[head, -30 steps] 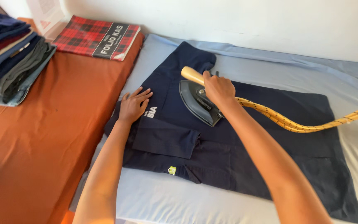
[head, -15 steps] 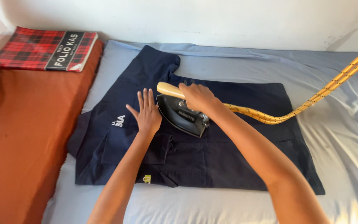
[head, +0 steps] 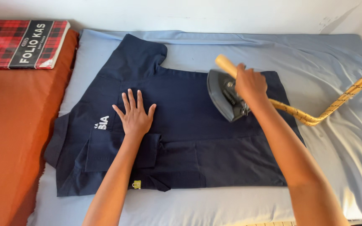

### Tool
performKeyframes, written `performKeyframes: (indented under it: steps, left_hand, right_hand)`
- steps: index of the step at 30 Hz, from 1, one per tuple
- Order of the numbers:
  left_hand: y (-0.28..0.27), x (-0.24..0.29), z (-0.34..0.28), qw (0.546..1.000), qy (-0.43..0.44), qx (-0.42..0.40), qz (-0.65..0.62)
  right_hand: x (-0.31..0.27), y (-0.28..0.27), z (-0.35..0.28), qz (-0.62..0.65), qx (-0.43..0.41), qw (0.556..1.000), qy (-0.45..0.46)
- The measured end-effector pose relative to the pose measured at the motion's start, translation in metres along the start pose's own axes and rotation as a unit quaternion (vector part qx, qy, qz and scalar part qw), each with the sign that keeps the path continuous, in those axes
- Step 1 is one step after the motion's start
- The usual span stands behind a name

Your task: The person irons a dark blue t-shirt on a bed using a steam iron. They smooth the fabric, iron the main body and sleeves, and then fold the shirt into a neat rectangle.

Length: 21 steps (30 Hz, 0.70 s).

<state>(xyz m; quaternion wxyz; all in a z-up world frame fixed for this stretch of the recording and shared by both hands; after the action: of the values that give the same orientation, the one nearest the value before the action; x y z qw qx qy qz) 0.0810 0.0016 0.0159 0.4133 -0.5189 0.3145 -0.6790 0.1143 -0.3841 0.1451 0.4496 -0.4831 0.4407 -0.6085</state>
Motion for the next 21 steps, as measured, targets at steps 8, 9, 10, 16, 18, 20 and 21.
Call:
performKeyframes:
  steps: [8,9,10,16,18,20,21]
  left_hand:
    - [0.008,-0.004,0.003,1.000,0.014,0.012,0.018]
    - [0.008,-0.003,0.003,0.999,0.031,0.020,0.030]
    - [0.007,-0.001,0.003,0.998,0.047,0.028,0.041]
    - [0.010,0.036,0.023,0.994,0.078,-0.060,0.051]
    - [0.024,0.070,0.018,0.989,0.081,-0.103,-0.071]
    - [0.030,0.095,0.009,0.982,0.090,-0.117,-0.119]
    - [0.030,0.104,0.009,0.985,0.101,-0.113,-0.077]
  right_hand:
    - [0.029,0.010,0.018,0.058,-0.082,0.989,-0.107]
    - [0.025,0.005,0.006,0.062,-0.096,0.983,-0.144]
    - [0.021,-0.001,-0.008,0.066,-0.110,0.975,-0.181]
    - [0.043,-0.005,-0.072,-0.006,-0.124,0.987,-0.098]
    - [0.067,-0.002,-0.072,0.013,-0.059,0.998,-0.015]
    - [0.086,0.012,-0.064,0.006,-0.019,0.999,0.043]
    - [0.101,0.018,-0.051,-0.012,-0.010,0.998,0.066]
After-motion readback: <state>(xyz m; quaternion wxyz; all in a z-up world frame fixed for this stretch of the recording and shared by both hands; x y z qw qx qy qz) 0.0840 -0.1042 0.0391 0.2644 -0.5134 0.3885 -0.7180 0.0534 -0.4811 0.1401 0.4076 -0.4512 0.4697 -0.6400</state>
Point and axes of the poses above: each hand's wrist, its own z-axis towards the middle knuckle, its own y-axis out of the palm, x = y × z, the point moved 9 cm from there along z, towards the middle knuckle, and after that the axes turned 8 degrees about -z, right-handed, at the moved point
